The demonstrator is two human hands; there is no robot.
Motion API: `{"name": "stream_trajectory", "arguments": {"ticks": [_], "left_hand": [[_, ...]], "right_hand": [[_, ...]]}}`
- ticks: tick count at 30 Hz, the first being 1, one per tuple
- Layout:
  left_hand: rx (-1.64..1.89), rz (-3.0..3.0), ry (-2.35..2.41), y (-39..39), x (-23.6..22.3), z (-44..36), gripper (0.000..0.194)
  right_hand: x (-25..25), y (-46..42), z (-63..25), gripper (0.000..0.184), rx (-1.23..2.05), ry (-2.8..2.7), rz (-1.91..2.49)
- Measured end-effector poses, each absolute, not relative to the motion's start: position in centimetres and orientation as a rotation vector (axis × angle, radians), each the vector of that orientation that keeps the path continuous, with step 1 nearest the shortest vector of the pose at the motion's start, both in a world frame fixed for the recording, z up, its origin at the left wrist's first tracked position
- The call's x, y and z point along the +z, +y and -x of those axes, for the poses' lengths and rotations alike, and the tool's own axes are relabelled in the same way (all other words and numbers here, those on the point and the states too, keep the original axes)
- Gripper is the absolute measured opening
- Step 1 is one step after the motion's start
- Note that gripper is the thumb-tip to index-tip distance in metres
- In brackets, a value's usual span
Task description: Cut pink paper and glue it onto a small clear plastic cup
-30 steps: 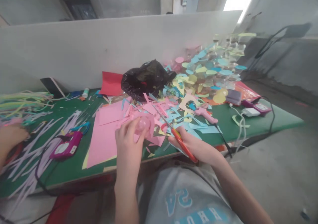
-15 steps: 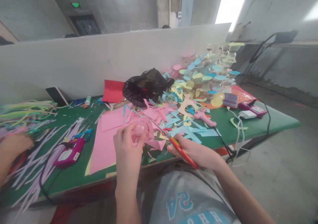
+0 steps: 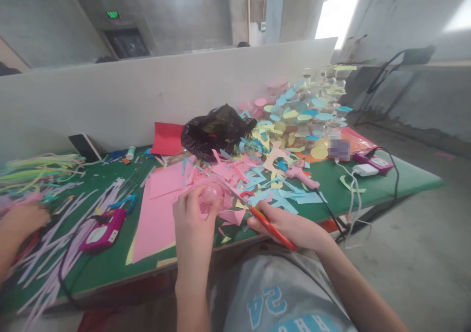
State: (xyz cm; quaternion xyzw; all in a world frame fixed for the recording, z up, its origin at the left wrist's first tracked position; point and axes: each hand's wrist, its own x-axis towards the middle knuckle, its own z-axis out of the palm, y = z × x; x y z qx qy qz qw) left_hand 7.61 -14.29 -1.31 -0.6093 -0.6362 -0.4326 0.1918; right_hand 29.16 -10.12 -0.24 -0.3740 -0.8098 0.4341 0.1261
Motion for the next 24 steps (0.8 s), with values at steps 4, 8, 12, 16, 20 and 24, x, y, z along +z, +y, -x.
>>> {"name": "stream_trajectory", "arguments": {"ticks": [4,8,12,16,20,24], "left_hand": [[-1.229,1.734,-1.778,-14.2,-1.2,-7.9,0.033],[-1.244,1.745,-1.781,-14.1,-1.3,-7.9,0.034],[-1.257,1.754,-1.805,-14.2,-1.3,-7.8,0.033],[-1.272,1.754,-1.812,-14.2,-1.4,-7.6,0.032],[-1.273,1.757,-1.82,-14.2,-1.3,-7.3,0.032],[-1.255,1.835,-1.79,-14.4,-1.2,-7.3,0.029]], "right_hand": [[-0.2,-10.1,-29.0,0.042,1.268,-2.346,1.109],[-0.6,-10.0,-29.0,0.044,1.271,-2.325,1.172],[-0.9,-9.7,-28.8,0.048,1.318,-2.284,1.252],[-1.0,-9.4,-28.5,0.049,1.31,-2.246,1.275],[-1.0,-9.5,-28.6,0.05,1.321,-2.242,1.247],[-0.6,-10.1,-28.7,0.05,1.291,-2.252,1.166]]}}
